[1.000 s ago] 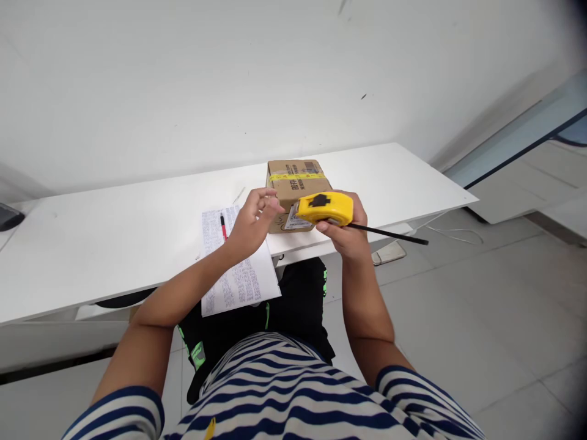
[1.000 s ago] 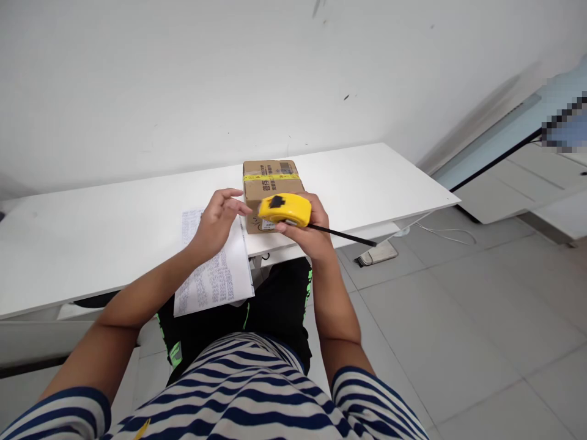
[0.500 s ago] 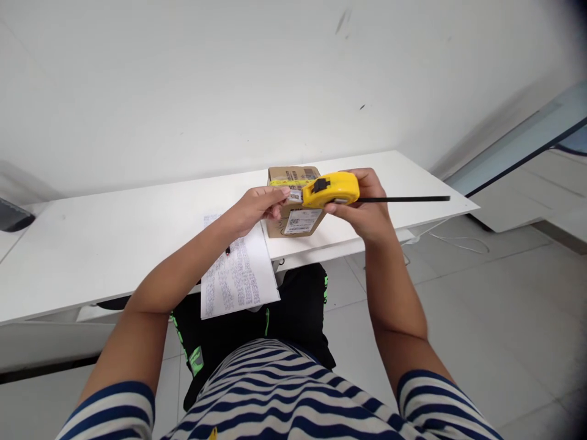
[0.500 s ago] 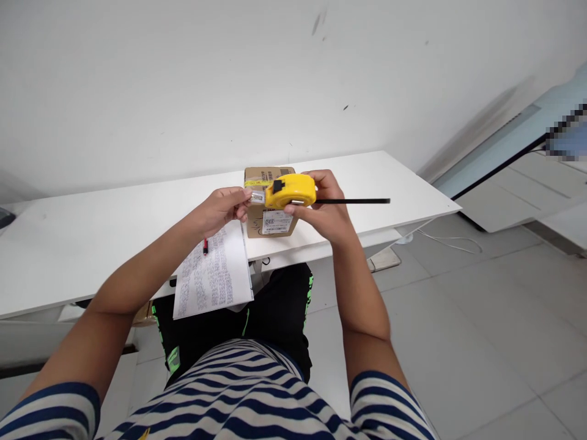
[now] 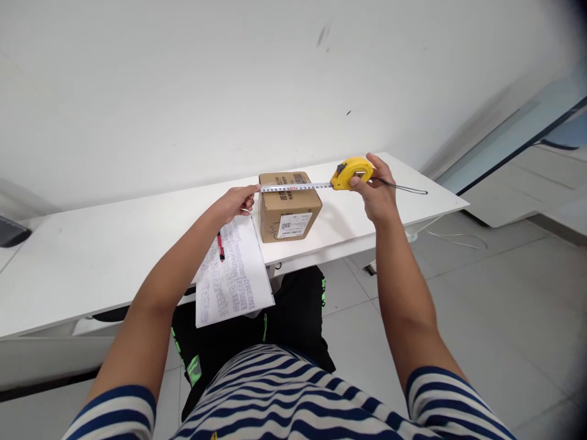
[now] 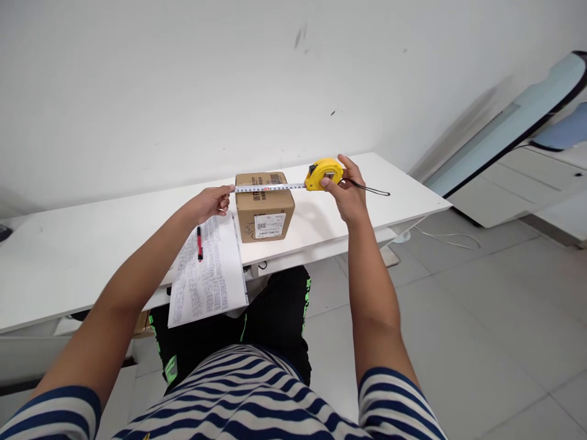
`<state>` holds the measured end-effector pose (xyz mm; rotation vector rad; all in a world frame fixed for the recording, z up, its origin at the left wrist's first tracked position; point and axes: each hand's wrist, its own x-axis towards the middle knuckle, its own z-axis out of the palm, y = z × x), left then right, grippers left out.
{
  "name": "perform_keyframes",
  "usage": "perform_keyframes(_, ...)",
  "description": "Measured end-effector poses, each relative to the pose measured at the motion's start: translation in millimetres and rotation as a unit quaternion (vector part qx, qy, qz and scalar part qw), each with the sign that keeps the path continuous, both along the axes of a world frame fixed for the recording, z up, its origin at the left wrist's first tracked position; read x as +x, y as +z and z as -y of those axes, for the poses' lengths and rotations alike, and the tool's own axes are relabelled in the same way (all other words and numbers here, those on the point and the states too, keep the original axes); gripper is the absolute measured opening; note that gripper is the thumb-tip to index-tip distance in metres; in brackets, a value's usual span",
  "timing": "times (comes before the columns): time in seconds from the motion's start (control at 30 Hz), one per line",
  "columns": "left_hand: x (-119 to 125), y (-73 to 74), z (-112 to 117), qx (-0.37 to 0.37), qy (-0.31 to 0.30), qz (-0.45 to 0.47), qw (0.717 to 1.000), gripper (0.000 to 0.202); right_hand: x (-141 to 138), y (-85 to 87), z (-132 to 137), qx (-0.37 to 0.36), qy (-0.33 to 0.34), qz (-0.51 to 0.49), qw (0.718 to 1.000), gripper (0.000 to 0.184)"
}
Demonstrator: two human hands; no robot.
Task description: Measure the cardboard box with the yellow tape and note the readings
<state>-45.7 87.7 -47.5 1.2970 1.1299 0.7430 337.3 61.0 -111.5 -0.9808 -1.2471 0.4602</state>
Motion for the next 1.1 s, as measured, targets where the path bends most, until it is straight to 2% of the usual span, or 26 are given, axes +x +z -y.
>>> perform_keyframes(0.17,7.1,0.8,-4.2,0.021,-0.010,-0.090,0.996,0.052,-11.0,-13.9,-6.7,-0.031,-0.009,0.007,0.999,0.088)
perform_keyframes(0.37,20.0,5.2,5.1,0.018,-0.012,-0.120,0.993,0.050,-40.0,-12.6,4.0,-0.045,0.001,0.026,0.999,0.091)
perform_keyframes(0.57,30.4,7.2,15.7,0.041,0.005,-0.156,0.987,0.051,-38.2,-14.5,7.9,-0.049,-0.005,0.041,0.998,0.092)
perform_keyframes(0.83,30.3,3.6,13.3,-0.014,-0.010,-0.094,0.995,0.044,-36.6,-14.5,8.4,-0.047,0.002,0.026,0.999,0.096)
perform_keyframes(1.1,29.8,-0.6,9.9,-0.005,-0.014,-0.077,0.997,0.043,-37.6,-15.4,10.9,-0.044,-0.004,0.035,0.998,0.097)
